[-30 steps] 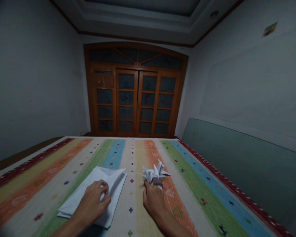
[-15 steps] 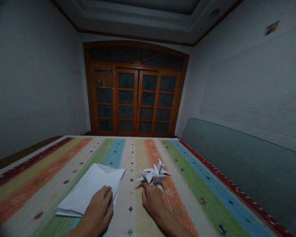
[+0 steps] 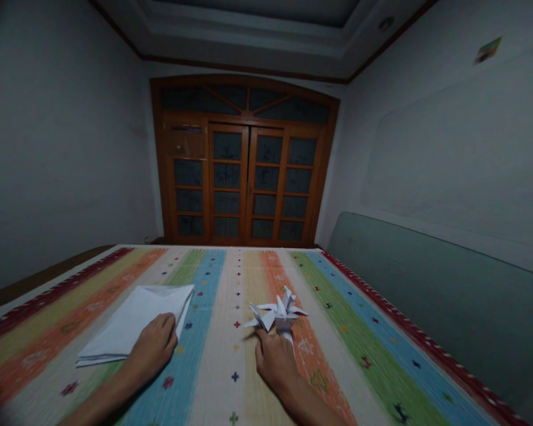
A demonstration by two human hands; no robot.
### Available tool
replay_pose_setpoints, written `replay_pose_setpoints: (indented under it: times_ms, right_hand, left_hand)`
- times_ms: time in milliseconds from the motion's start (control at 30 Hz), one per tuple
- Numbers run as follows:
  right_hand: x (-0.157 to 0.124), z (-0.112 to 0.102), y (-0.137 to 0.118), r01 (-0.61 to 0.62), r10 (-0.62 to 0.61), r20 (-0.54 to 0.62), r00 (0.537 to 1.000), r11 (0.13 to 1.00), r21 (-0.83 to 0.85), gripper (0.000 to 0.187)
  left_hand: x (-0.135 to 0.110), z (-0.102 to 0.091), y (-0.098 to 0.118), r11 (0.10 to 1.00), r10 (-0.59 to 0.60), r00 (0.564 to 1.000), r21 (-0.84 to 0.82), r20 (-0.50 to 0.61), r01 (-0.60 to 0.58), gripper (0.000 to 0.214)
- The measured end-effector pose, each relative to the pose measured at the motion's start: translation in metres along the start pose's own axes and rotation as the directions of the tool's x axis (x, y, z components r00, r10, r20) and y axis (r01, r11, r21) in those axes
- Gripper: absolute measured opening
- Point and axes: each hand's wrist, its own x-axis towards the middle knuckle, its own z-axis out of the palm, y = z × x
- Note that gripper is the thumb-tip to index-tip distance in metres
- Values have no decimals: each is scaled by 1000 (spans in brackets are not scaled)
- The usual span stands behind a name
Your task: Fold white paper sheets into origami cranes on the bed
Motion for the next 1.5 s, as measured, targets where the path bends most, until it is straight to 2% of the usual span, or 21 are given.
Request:
replay_pose_setpoints:
  times_ms: [233,467,633,800,833,867,933,1100,1167,1233,1300,1433,1500]
  right_hand:
    - [0,0,2,-4,4,1,1000,1000,-9,35]
    - [1,2,4,-3,3,14,1000,1000,-9,36]
    - [2,3,5,6,-6,30,1000,1000,-7,36]
    - [2,2,5,6,-6,38,999,1000,0,36]
    - [2,2,5,3,-3,37,999,1000,0,36]
    - [2,2,5,-1,1,34,999,1000,1,36]
    - [2,2,4,-12,12,26,1000,1000,0,38]
    - [2,5,5,-29,29,-2,1000,1000,8,41]
    - [3,7,6,-27,28,-21,999,999,23,41]
    - [3,10,8,-22,24,-46,999,999,46,40]
    - [4,13,10,-10,16,-78,997,997,77,38]
    - [6,18,17,61,-29,-183,983,983,172,35]
    - [5,20,21,135,-74,-254,964,963,232,36]
  left_hand:
    - [12,-6,-19,995,-91,995,-53,-42,88,30]
    - [22,-15,-34,985,-155,966,-112,-206,134,36]
    - [24,-22,-33,992,-67,949,-124,-307,29,37]
    - [10,-27,-7,972,172,938,-106,-301,-212,30]
    - [6,-28,0,953,248,927,-103,-281,-286,30]
    - [1,-29,6,912,368,897,-92,-245,-400,31]
    - [-8,-30,17,832,529,834,-99,-158,-547,32]
    - [-22,-26,29,689,718,695,-179,37,-702,56]
    - [-27,-25,34,642,762,641,-235,94,-730,52]
    - [-33,-27,40,618,783,608,-285,135,-733,44]
    - [-38,-31,47,609,790,592,-325,162,-724,37]
    - [-44,-32,53,573,816,548,-391,186,-720,39]
    - [-47,-28,50,565,816,549,-446,178,-694,36]
